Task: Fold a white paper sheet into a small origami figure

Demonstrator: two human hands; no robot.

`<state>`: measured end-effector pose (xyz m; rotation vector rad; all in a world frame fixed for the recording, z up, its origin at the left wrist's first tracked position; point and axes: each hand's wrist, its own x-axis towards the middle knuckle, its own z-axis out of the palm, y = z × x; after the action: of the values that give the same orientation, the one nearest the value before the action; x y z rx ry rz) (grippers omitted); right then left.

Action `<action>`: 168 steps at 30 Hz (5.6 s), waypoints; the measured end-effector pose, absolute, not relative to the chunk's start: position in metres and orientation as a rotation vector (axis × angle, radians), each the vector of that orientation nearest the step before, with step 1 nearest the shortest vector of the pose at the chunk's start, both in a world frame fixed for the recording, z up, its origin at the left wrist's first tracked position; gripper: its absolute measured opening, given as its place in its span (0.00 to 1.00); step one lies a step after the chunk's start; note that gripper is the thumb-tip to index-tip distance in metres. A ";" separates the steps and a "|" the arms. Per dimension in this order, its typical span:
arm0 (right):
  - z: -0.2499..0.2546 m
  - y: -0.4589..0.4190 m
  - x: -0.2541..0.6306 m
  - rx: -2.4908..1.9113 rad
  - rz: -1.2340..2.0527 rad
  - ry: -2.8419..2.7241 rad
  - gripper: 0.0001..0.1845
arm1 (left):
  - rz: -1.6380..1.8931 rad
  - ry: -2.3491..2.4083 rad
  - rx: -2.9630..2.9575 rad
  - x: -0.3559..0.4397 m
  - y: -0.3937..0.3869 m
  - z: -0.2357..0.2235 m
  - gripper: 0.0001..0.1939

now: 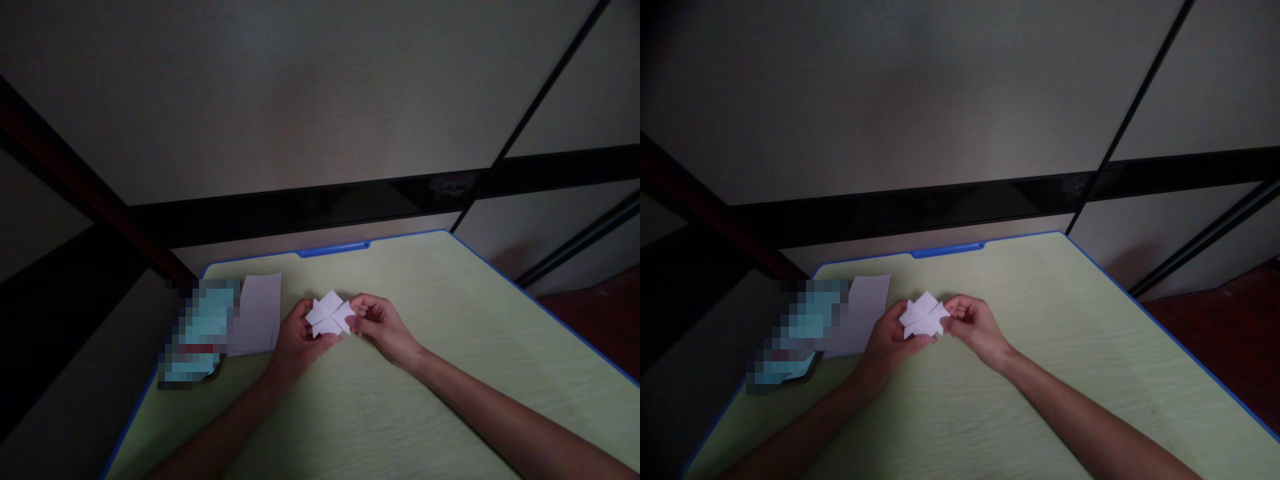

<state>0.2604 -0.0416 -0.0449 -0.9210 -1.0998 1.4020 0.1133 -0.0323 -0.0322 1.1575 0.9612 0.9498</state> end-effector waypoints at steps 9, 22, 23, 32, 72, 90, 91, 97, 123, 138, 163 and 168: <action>-0.045 -0.043 0.262 -0.908 1.432 -1.158 0.05 | 0.929 1.030 1.214 0.110 -0.030 -0.033 0.05; -0.040 -0.046 0.260 -1.040 1.413 -1.323 0.16 | 0.721 0.968 1.209 0.110 -0.036 -0.031 0.08; -0.040 -0.046 0.259 -1.038 1.429 -1.352 0.16 | 0.699 0.985 1.225 0.111 -0.036 -0.030 0.09; -0.040 -0.048 0.261 -1.021 1.439 -1.420 0.14 | 0.713 1.046 1.241 0.112 -0.035 -0.034 0.10; -0.044 -0.048 0.260 -0.916 1.539 -1.204 0.19 | 0.739 0.811 1.160 0.113 -0.040 -0.039 0.10; -0.040 -0.049 0.261 -0.914 1.404 -1.165 0.09 | 0.772 0.904 1.208 0.117 -0.043 -0.032 0.09; -0.039 -0.049 0.261 -0.925 1.349 -1.171 0.08 | 0.800 0.912 1.198 0.118 -0.042 -0.032 0.08; -0.034 -0.051 0.268 -0.933 0.797 -1.341 0.05 | 1.036 0.862 0.912 0.115 -0.028 -0.037 0.18; -0.033 -0.054 0.265 -0.892 0.531 -1.813 0.14 | 0.904 0.940 0.782 0.114 -0.036 -0.035 0.10; -0.033 -0.052 0.265 -0.955 0.668 -1.803 0.07 | 0.908 0.874 0.854 0.114 -0.038 -0.035 0.05; -0.036 -0.051 0.256 -1.077 0.825 -1.566 0.04 | 0.862 0.943 1.020 0.116 -0.037 -0.033 0.10; -0.036 -0.052 0.255 -1.150 0.838 -1.527 0.04 | 0.862 0.941 1.029 0.117 -0.038 -0.032 0.09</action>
<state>0.2547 -0.0518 -0.0364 -1.1496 -1.5272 0.8378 0.1170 -0.0376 -0.0318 1.0286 0.9405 0.8624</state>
